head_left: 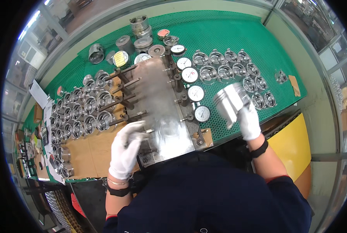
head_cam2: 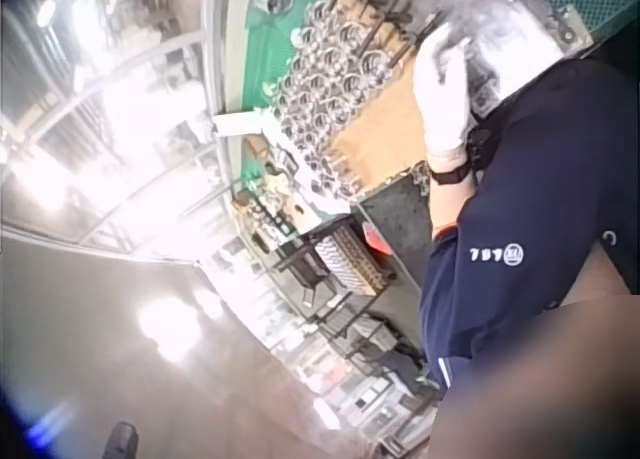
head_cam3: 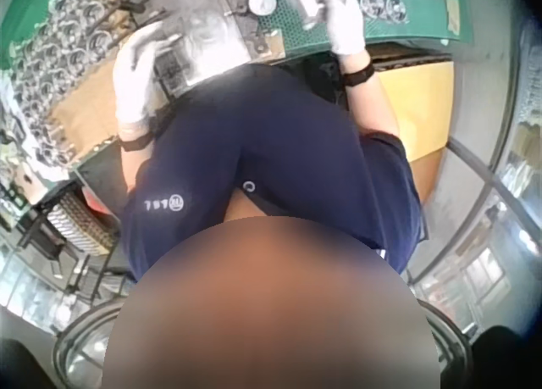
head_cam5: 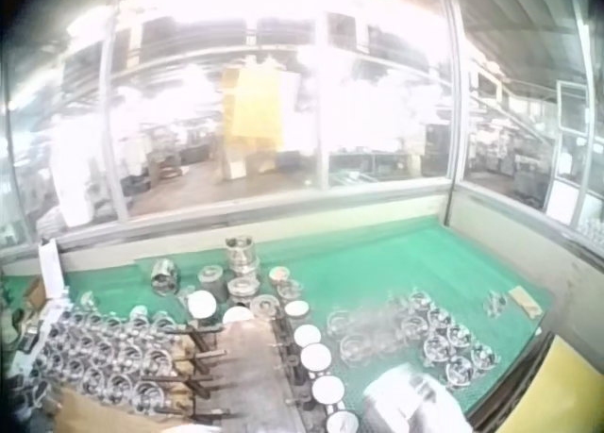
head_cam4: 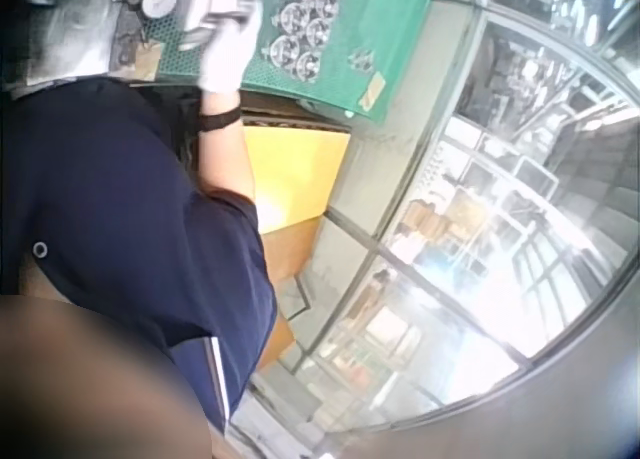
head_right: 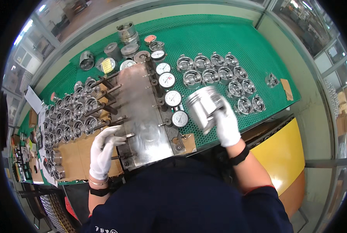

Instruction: Inspecting and measuring metal engine pistons using dial indicator gauges at a quality control station.

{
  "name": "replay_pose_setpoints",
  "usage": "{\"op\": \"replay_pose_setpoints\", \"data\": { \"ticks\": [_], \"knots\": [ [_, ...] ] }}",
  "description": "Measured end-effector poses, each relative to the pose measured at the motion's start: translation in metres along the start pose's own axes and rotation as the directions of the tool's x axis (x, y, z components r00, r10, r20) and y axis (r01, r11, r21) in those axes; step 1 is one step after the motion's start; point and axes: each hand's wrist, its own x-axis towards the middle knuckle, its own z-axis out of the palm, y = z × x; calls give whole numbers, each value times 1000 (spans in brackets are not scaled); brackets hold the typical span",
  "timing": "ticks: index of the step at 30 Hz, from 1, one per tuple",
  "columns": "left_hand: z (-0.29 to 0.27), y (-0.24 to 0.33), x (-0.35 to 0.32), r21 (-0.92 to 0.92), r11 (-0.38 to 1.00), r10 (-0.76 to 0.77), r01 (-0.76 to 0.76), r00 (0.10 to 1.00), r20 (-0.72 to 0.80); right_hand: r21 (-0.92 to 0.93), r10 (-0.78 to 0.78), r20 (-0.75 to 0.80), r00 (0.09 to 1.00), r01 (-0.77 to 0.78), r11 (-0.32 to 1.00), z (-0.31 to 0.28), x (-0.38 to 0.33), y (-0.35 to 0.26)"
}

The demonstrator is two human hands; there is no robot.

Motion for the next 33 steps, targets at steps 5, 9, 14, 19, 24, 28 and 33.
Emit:
{"op": "replay_pose_setpoints", "data": {
  "ticks": [5,9,14,19,24,28,33],
  "knots": [
    [-44,-37,-50,225,942,-171,251,931,-323,-157,324,-205,924,-358,920,-58,91,60],
    [-63,-37,-51,530,796,-96,293,925,-367,89,598,-185,780,-593,800,-115,157,146],
    [-117,-83,-55,706,653,3,273,931,-364,403,542,-200,816,-435,805,-161,202,205],
    [-201,-118,-34,775,433,66,461,841,-537,316,305,-293,906,-209,925,-89,150,174],
    [-284,-141,7,789,185,-64,586,808,-585,228,173,-306,936,-104,968,-82,89,159],
    [-327,-154,37,787,163,-453,595,754,-476,91,153,-331,931,-130,987,-104,49,150],
    [-331,-149,45,770,293,-474,567,785,-398,164,180,-497,849,-112,980,-122,9,139]
  ]
}}
